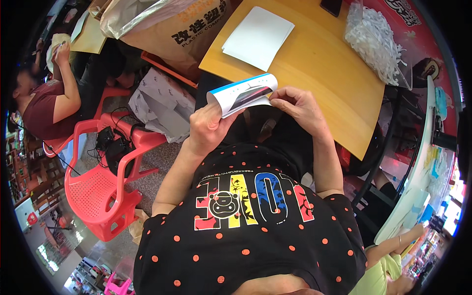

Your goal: Checking and sorting small white paper tags or labels for umbrella products.

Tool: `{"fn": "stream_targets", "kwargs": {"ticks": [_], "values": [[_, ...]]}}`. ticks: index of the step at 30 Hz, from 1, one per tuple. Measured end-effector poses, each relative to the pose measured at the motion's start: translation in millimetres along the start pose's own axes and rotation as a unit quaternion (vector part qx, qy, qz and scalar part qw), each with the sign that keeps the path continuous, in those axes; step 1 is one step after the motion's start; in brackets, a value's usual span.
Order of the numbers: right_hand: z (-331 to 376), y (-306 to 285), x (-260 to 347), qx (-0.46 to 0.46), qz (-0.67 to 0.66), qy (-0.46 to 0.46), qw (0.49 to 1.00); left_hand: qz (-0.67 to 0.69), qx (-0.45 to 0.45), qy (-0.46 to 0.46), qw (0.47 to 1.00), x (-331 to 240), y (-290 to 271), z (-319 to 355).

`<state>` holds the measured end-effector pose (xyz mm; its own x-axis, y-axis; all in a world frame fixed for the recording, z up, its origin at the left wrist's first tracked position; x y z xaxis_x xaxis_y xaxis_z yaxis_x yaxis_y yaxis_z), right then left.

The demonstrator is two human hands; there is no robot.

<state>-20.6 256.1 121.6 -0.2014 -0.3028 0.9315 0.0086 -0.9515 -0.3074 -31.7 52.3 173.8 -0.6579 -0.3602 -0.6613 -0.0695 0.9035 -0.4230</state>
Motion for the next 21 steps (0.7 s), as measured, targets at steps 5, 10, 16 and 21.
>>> {"fn": "stream_targets", "kwargs": {"ticks": [5,10,16,21], "values": [[0,4,-4,0.008,-0.074,-0.003,0.997,-0.002,0.014,0.001,1.000,0,1,2],[1,8,-3,0.015,-0.048,-0.007,0.999,0.000,0.007,0.011,1.000,-3,2,2],[1,11,-6,0.007,0.006,-0.010,1.000,-0.002,0.004,0.024,1.000,0,2,6],[3,9,-10,-0.005,-0.047,0.016,0.999,-0.016,0.011,0.016,1.000,2,0,8]]}}
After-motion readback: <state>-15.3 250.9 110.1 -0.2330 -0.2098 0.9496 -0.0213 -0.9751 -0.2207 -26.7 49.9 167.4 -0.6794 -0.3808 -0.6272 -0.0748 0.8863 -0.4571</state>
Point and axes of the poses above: each hand's wrist, its own z-axis away from the middle knuckle, its own y-axis out of the palm, x = y × z, the point moved 7 cm from there along -z, towards the middle knuckle, and after that the axes turned 10 degrees about -x, right-handed, at the moved point
